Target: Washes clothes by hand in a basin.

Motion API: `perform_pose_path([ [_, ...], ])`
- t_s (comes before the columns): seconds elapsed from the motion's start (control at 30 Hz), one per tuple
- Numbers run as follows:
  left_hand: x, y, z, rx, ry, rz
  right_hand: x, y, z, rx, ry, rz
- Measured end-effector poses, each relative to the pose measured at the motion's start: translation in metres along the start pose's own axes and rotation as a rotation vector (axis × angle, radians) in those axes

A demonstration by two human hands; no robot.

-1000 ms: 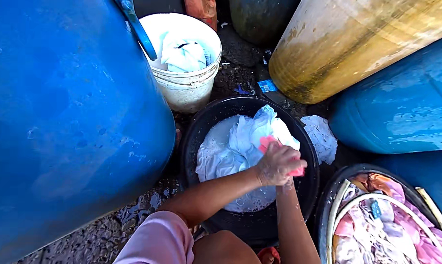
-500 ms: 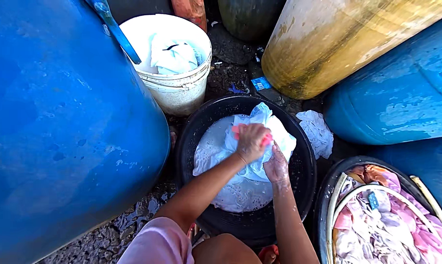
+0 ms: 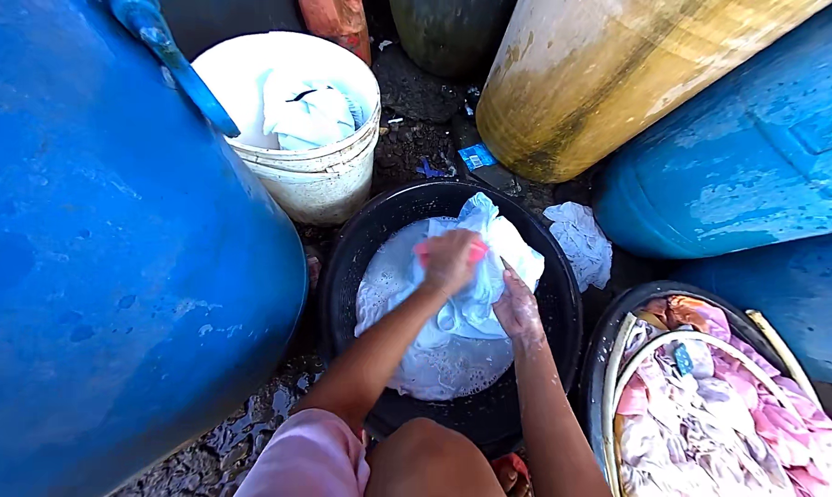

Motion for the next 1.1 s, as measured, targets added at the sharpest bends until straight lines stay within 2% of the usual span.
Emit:
perform_pose_path([
  [0.1, -0.068, 0.032, -0.009, -0.063, 0.523, -0.048, -0.022, 0.004, -0.013, 0.164, -0.004, 0.292],
  [0.17, -0.102, 0.030, 0.016, -0.063, 0.730, -0.094, -0.037, -0.001, -0.022, 0.257, -0.052, 0.572],
  [0.2, -0.117, 0.022, 0.028, -0.109, 0.780, -0.128, -0.044, -0.005, -0.029, 0.239, -0.105, 0.725],
  [0.3, -0.123, -0.003, 0.041, -0.383, 0.791, -0.259, -0.058, -0.014, -0.039, 0.128, -0.328, 0.968],
  [0.37, -0.126, -0.003, 0.039, -0.434, 0.797, -0.262, -0.056, -0.015, -0.042, 0.060, -0.494, 0.963],
  [0.43, -0.130, 0.001, 0.033, -0.432, 0.814, -0.243, -0.055, -0.016, -0.044, -0.008, -0.533, 0.920],
  [0.57, -0.126, -0.003, 0.035, -0.348, 0.762, -0.297, -0.050, -0.014, -0.047, -0.066, -0.371, 0.953],
  [0.67, -0.129, 0.004, 0.030, -0.434, 0.771, -0.278, -0.044, -0.008, -0.038, -0.026, -0.166, 0.956],
  [0.7, -0.129, 0.012, 0.026, -0.383, 0.807, -0.224, -0.042, -0.005, -0.033, -0.005, -0.111, 0.923],
  [0.73, -0.125, 0.024, 0.023, -0.254, 0.831, -0.147, -0.040, -0.002, -0.031, 0.013, -0.053, 0.854],
  [0.8, -0.102, 0.053, 0.017, 0.003, 0.766, -0.078, -0.031, 0.003, -0.030, 0.023, 0.041, 0.622],
  [0.83, -0.085, 0.062, 0.015, 0.069, 0.682, -0.075, -0.023, 0.005, -0.028, 0.013, 0.064, 0.491],
  [0.9, -0.039, 0.059, 0.010, 0.071, 0.478, -0.058, -0.006, 0.004, -0.024, -0.052, 0.017, 0.288],
  [1.0, 0.040, 0.017, 0.013, 0.072, -0.020, 0.009, 0.007, 0.002, -0.020, -0.052, -0.007, 0.086],
  [1.03, 0.054, 0.003, 0.014, 0.079, -0.183, 0.015, 0.010, 0.005, -0.018, -0.036, -0.024, 0.016],
  [1.07, 0.053, -0.006, 0.012, 0.084, -0.274, -0.007, 0.010, 0.007, -0.018, -0.027, -0.045, -0.028],
  [1.1, 0.039, -0.008, 0.005, 0.060, -0.261, -0.023, 0.009, 0.009, -0.019, -0.061, -0.072, -0.031],
])
Point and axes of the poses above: each hand's wrist, its own z-axis away from the middle knuckle, its own y-axis out of the back of the hand, x = y × z, the point moved 6 cm from there along -z, towards the middle knuckle, and after that the axes turned 3 degrees about -x, right-handed, at the moved point
